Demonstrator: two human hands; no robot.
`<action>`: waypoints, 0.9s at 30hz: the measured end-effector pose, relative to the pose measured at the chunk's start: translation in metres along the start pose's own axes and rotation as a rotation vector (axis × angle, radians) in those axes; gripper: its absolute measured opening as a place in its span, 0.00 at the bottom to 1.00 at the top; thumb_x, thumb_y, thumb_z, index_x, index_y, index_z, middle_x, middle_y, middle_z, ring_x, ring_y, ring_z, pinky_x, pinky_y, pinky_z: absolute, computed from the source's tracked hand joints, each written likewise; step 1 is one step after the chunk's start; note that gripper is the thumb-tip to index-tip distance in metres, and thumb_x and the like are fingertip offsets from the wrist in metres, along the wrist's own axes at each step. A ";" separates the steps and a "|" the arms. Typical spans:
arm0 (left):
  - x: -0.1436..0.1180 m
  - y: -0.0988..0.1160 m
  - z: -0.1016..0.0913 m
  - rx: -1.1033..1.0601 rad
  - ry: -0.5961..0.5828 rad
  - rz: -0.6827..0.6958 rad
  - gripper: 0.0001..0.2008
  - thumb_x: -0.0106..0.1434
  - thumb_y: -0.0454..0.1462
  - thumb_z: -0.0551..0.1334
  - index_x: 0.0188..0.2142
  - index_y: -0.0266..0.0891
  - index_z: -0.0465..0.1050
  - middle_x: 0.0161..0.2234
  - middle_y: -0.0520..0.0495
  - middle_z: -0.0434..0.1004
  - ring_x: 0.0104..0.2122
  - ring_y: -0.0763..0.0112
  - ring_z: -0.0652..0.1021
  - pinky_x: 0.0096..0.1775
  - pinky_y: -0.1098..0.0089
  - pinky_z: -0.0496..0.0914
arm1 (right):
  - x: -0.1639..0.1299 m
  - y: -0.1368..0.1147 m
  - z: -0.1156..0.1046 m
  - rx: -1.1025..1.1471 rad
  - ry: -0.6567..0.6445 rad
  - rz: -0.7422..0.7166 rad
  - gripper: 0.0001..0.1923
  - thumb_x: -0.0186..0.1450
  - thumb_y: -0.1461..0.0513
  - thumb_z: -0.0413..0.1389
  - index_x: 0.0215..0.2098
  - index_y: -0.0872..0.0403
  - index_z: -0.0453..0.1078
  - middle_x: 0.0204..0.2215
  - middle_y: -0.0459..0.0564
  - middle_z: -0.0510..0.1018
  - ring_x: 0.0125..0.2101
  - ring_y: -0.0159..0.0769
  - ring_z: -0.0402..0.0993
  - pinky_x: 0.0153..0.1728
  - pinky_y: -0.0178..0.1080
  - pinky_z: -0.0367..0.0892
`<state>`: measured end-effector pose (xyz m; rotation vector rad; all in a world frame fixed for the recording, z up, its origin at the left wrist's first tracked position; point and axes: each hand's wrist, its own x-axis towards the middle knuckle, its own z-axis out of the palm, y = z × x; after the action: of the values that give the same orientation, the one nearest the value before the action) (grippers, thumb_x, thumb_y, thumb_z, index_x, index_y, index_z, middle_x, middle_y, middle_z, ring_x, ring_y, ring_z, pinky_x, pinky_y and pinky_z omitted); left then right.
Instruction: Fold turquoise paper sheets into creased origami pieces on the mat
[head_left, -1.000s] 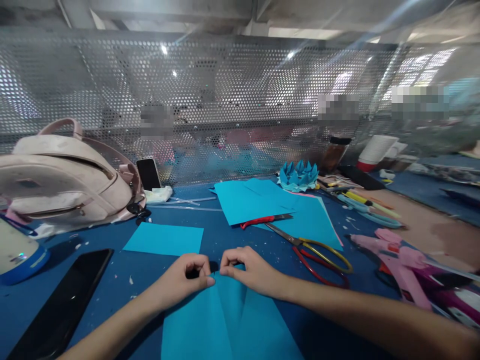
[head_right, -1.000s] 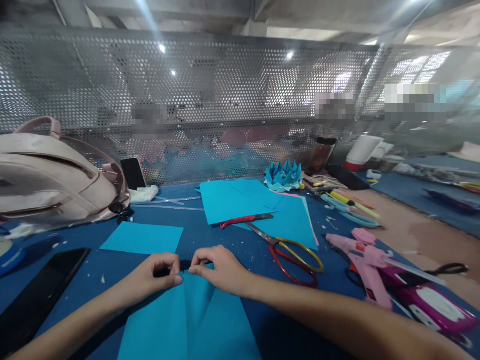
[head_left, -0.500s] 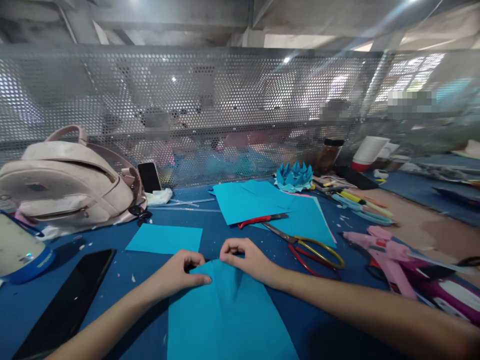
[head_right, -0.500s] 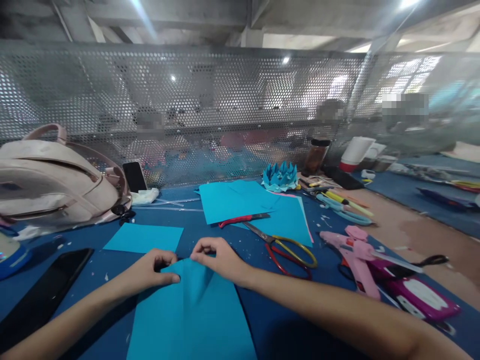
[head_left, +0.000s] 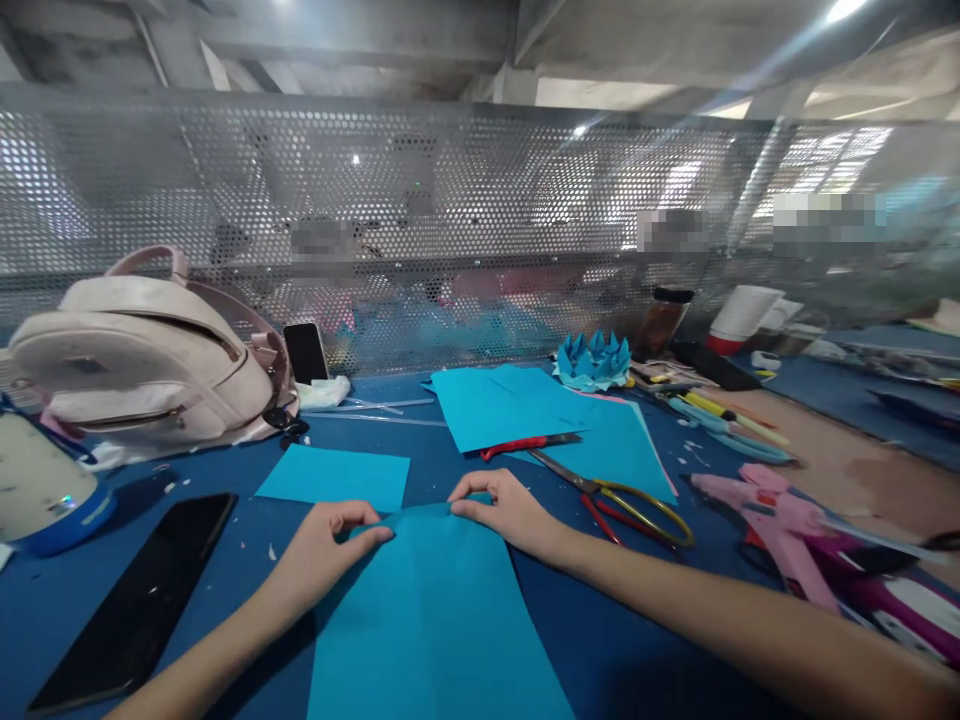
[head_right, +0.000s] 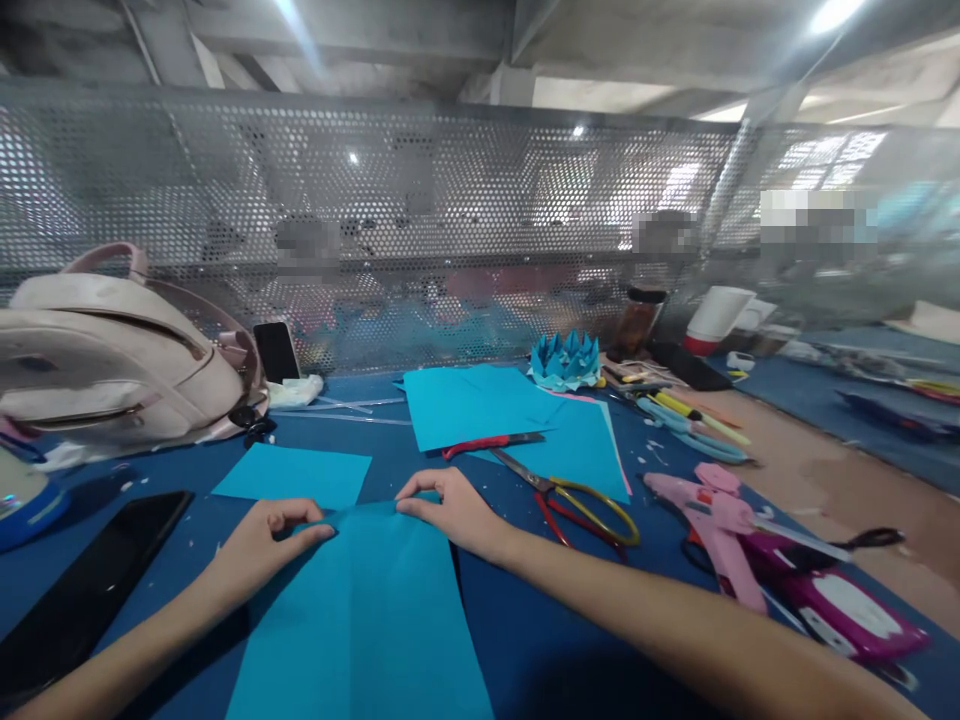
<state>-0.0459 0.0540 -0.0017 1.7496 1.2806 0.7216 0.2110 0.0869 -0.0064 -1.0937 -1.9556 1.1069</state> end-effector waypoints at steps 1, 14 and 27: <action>-0.001 -0.002 0.001 -0.015 0.004 -0.006 0.17 0.59 0.48 0.60 0.22 0.39 0.66 0.23 0.52 0.65 0.26 0.69 0.66 0.29 0.71 0.59 | 0.000 -0.001 0.000 -0.006 -0.001 -0.001 0.11 0.60 0.55 0.60 0.30 0.55 0.76 0.31 0.49 0.80 0.35 0.39 0.75 0.35 0.36 0.64; 0.001 -0.007 0.003 -0.115 -0.020 -0.095 0.16 0.57 0.47 0.61 0.21 0.39 0.65 0.21 0.54 0.63 0.23 0.71 0.64 0.27 0.72 0.58 | 0.003 0.001 0.001 -0.045 -0.019 0.044 0.11 0.60 0.55 0.60 0.28 0.55 0.76 0.28 0.48 0.79 0.29 0.36 0.72 0.27 0.34 0.58; 0.001 -0.006 0.003 -0.103 -0.018 -0.090 0.17 0.58 0.47 0.60 0.20 0.39 0.65 0.20 0.54 0.63 0.23 0.71 0.65 0.27 0.72 0.58 | 0.002 0.002 0.002 -0.005 -0.023 0.023 0.12 0.60 0.55 0.59 0.27 0.56 0.75 0.27 0.48 0.79 0.29 0.36 0.72 0.28 0.34 0.60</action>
<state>-0.0460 0.0548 -0.0089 1.6016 1.2793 0.7065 0.2097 0.0887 -0.0088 -1.1129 -1.9690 1.1323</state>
